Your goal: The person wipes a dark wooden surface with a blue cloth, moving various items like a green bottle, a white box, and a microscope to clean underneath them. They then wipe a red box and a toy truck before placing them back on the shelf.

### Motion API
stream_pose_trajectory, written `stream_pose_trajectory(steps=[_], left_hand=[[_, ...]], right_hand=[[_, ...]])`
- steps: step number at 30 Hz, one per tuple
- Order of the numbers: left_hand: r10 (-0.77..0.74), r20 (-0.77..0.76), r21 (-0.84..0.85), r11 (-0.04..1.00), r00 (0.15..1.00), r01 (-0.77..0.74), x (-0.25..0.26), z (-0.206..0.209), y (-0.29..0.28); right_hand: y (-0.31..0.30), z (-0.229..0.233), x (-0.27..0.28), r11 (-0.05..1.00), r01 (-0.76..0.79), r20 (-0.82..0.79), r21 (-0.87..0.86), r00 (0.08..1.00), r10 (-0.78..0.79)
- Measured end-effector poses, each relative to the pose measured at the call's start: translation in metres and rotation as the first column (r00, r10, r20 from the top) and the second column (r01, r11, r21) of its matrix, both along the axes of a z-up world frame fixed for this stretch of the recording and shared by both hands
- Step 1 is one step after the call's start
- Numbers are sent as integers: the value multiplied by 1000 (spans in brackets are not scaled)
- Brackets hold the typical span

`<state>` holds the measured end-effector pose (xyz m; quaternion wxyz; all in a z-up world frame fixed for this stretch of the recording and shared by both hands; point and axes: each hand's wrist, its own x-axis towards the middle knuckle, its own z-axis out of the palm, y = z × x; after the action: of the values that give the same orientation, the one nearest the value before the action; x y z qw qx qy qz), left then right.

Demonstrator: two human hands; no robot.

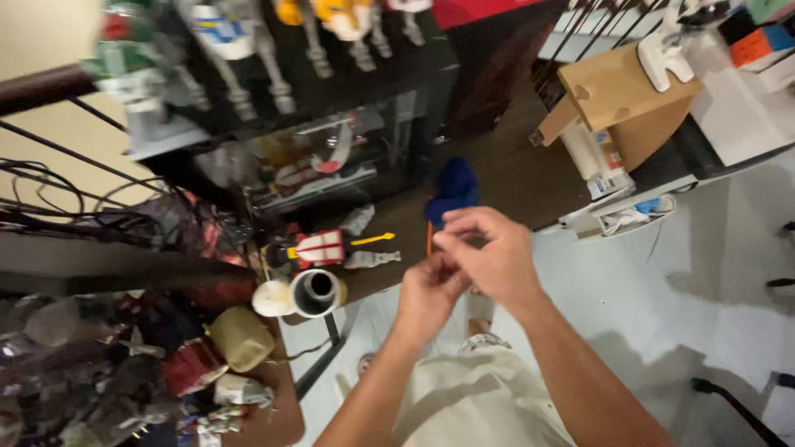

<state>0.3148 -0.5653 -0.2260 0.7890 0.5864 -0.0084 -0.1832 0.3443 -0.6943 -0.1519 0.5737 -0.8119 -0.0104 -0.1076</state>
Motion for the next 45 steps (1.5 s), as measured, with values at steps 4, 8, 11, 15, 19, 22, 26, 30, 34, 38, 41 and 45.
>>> stream_pose_trajectory(steps=[4, 8, 11, 15, 19, 22, 26, 30, 34, 38, 41, 45], left_hand=[[82, -14, 248, 966, 997, -76, 32, -55, -59], [344, -44, 182, 926, 938, -331, 51, -141, -114], [540, -67, 279, 817, 839, -504, 54, -206, -128], [828, -13, 357, 528, 561, -771, 37, -262, -104], [966, 79, 405, 194, 246, -894, 26, -261, -48], [946, 84, -26, 318, 315, -948, 40, -249, -10], [952, 50, -52, 305, 302, -951, 60, -246, 10], [949, 2, 289, 300, 314, -909, 53, -265, 27], [905, 211, 349, 283, 369, -893, 46, -284, 29], [951, -177, -121, 234, 253, -965, 49, -276, 17], [834, -474, -508, 4, 283, -862, 56, -250, 15], [859, 160, 175, 459, 485, -871, 49, -205, -12]], right_hand=[[-84, -67, 27, 997, -17, -233, -69, 972, 0], [-138, -127, 48, 966, -210, -315, -153, 937, 154], [-148, -150, 67, 933, -322, -374, -158, 894, 246], [-118, -161, 85, 874, -476, -293, -100, 854, 431], [-48, -158, 104, 727, -640, -176, -248, 768, 616], [11, -162, 111, 662, -664, 35, -347, 697, 717], [83, -170, 125, 567, -695, 17, -441, 625, 780], [129, -177, 135, 505, -684, -53, -527, 620, 783], [153, -178, 143, 431, -733, -238, -526, 614, 753], [154, -176, 138, 377, -732, -303, -568, 611, 731], [141, -167, 134, 487, -649, -95, -584, 651, 753], [101, -146, 131, 603, -566, 118, -562, 667, 736]])
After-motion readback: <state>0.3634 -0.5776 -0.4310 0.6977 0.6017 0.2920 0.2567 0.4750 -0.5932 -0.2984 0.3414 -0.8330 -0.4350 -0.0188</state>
